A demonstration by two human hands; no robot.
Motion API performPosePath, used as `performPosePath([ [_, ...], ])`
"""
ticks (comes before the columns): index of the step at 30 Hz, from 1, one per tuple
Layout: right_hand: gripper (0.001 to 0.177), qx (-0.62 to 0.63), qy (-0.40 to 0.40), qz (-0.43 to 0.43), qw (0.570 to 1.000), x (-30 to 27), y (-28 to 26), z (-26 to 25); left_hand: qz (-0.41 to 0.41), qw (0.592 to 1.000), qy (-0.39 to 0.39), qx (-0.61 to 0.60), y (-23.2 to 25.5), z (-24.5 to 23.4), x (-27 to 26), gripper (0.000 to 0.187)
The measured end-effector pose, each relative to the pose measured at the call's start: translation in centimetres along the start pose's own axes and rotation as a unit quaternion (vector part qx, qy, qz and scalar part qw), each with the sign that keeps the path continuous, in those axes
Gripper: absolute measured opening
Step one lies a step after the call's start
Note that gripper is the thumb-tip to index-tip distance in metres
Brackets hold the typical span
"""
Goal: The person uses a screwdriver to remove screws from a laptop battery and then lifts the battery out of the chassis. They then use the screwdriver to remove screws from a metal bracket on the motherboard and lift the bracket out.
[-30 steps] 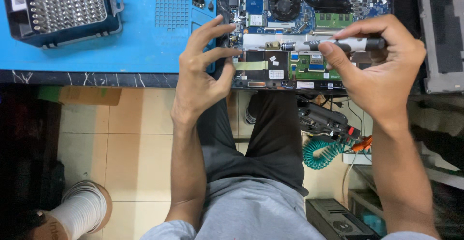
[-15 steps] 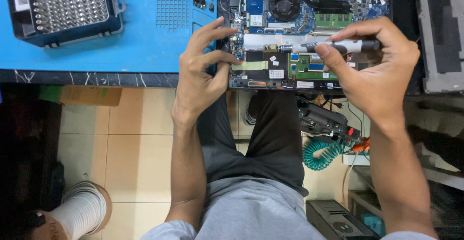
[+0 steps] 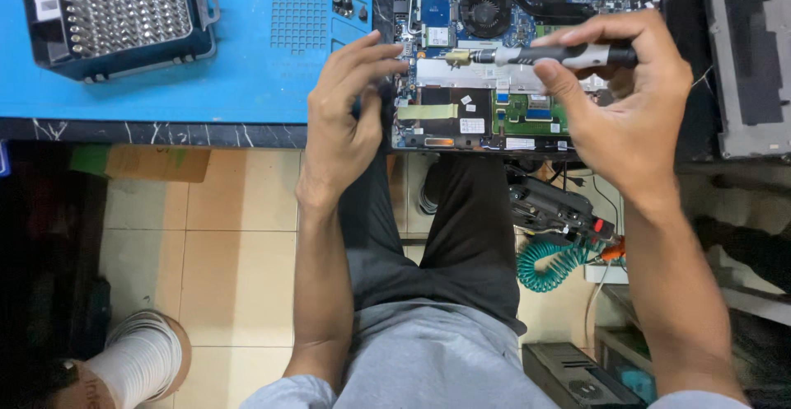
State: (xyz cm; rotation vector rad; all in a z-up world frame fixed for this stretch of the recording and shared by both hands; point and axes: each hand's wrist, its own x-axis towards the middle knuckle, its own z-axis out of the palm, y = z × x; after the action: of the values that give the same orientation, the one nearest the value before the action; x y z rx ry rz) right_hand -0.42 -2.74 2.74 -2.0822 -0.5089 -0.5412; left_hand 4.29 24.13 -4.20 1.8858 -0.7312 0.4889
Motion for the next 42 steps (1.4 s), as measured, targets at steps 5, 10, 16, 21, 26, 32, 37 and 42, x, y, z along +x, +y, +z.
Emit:
performPosePath([
  [5,0.031,0.039,0.009,-0.006,0.999,0.5,0.0,0.7,-0.042,0.999,-0.005,0.031,0.0,0.5,-0.2,0.037],
  [10,0.036,0.095,0.016,0.01,0.995,0.9,-0.6,0.7,-0.069,0.996,-0.016,0.049,0.6,0.6,0.0,0.04],
  [16,0.035,0.091,-0.022,-0.023,0.995,2.1,-0.4,1.0,-0.065,0.991,-0.033,0.11,0.5,0.9,0.2,0.041],
  [21,0.033,0.085,-0.055,-0.031,0.994,3.8,-0.6,1.6,-0.096,0.978,-0.048,0.177,0.3,1.5,0.2,0.046],
  [26,0.033,0.093,-0.056,-0.031,0.994,4.6,0.1,1.8,-0.108,0.976,-0.053,0.181,0.4,1.4,0.4,0.047],
  [32,0.033,0.067,-0.04,-0.019,0.997,4.8,0.8,1.7,-0.083,0.977,-0.062,0.187,0.5,1.2,0.4,0.044],
  [37,0.034,0.056,-0.058,-0.013,0.997,5.1,1.8,1.7,-0.07,0.969,-0.079,0.224,0.7,1.2,0.6,0.041],
  [42,0.033,0.054,-0.075,-0.019,0.996,5.3,2.1,2.0,-0.073,0.967,-0.086,0.226,0.6,1.3,0.7,0.04],
])
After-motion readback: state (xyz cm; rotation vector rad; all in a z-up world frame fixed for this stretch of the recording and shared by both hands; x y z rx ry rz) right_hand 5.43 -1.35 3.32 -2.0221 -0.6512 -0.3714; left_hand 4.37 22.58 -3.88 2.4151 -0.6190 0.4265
